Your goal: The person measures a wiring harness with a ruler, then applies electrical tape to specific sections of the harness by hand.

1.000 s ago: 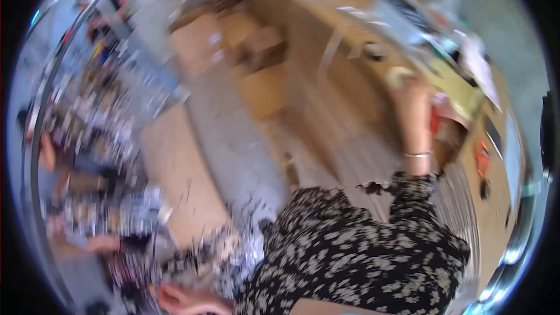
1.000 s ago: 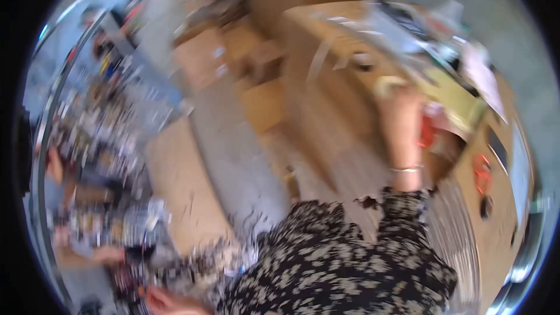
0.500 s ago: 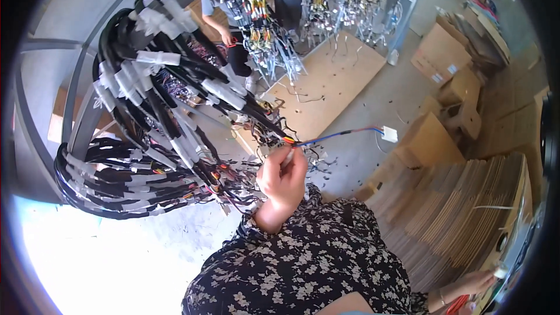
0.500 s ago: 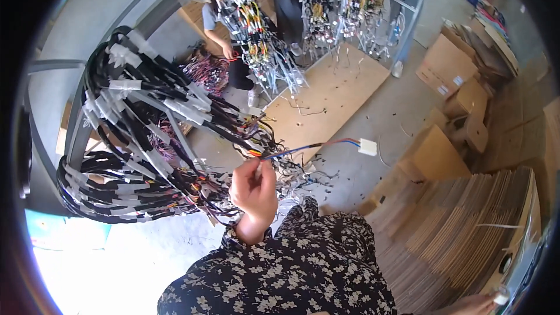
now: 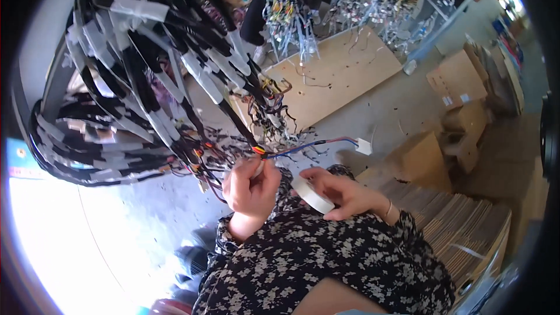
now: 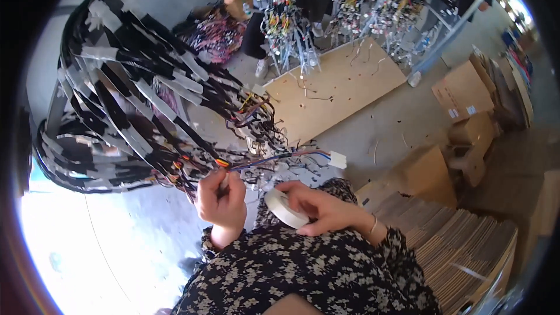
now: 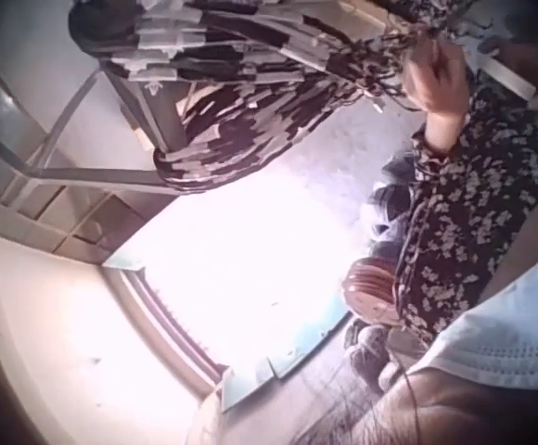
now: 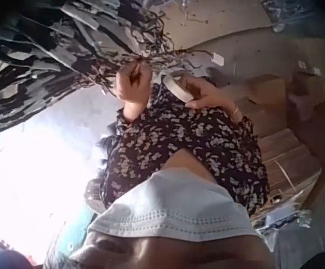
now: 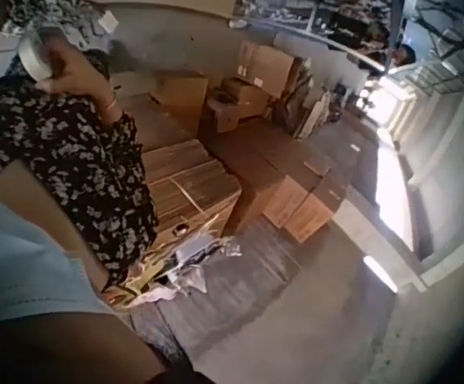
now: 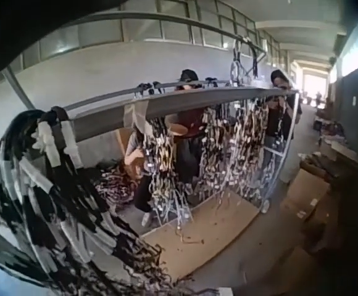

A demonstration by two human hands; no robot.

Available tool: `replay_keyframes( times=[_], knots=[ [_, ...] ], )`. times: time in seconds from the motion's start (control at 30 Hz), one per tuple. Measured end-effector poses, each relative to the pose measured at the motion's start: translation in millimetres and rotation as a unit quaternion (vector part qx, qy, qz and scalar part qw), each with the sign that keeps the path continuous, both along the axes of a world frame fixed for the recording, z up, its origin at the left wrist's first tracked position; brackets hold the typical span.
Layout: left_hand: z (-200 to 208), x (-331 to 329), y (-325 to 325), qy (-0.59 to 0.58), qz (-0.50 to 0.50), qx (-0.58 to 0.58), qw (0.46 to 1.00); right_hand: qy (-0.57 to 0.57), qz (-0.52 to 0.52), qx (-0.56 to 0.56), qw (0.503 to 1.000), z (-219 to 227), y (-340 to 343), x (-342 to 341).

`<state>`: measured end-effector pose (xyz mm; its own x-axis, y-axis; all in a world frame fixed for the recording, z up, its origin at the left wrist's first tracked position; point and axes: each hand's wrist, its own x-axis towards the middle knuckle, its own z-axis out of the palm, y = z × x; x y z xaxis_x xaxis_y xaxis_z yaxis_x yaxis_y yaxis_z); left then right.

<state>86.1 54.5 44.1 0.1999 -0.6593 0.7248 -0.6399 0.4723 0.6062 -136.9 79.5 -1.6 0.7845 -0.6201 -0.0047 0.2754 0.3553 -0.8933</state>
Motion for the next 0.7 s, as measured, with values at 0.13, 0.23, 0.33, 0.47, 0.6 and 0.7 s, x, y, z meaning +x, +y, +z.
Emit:
replay_keyframes(
  times=[0.13,0.23,0.33,0.47,0.6,0.7],
  knots=[
    [12,-28,6,0.004,0.042,0.065,0.997,0.002,0.118,-0.032,0.992,15,-53,-17],
    [28,-52,17,0.048,0.043,0.164,0.984,0.004,0.166,-0.124,0.978,29,-88,-37],
    [45,-72,30,0.1,-0.001,0.247,0.964,0.014,0.2,-0.018,0.98,41,-104,-58],
    [61,-100,41,0.096,-0.06,0.283,0.953,-0.01,0.188,-0.199,0.962,42,-129,-79],
    [64,-129,45,0.085,-0.028,0.267,0.959,-0.017,0.203,-0.209,0.957,39,-140,-93],
    [67,-144,48,0.086,-0.007,0.261,0.961,-0.016,0.192,-0.223,0.955,38,-140,-95]
  ],
)
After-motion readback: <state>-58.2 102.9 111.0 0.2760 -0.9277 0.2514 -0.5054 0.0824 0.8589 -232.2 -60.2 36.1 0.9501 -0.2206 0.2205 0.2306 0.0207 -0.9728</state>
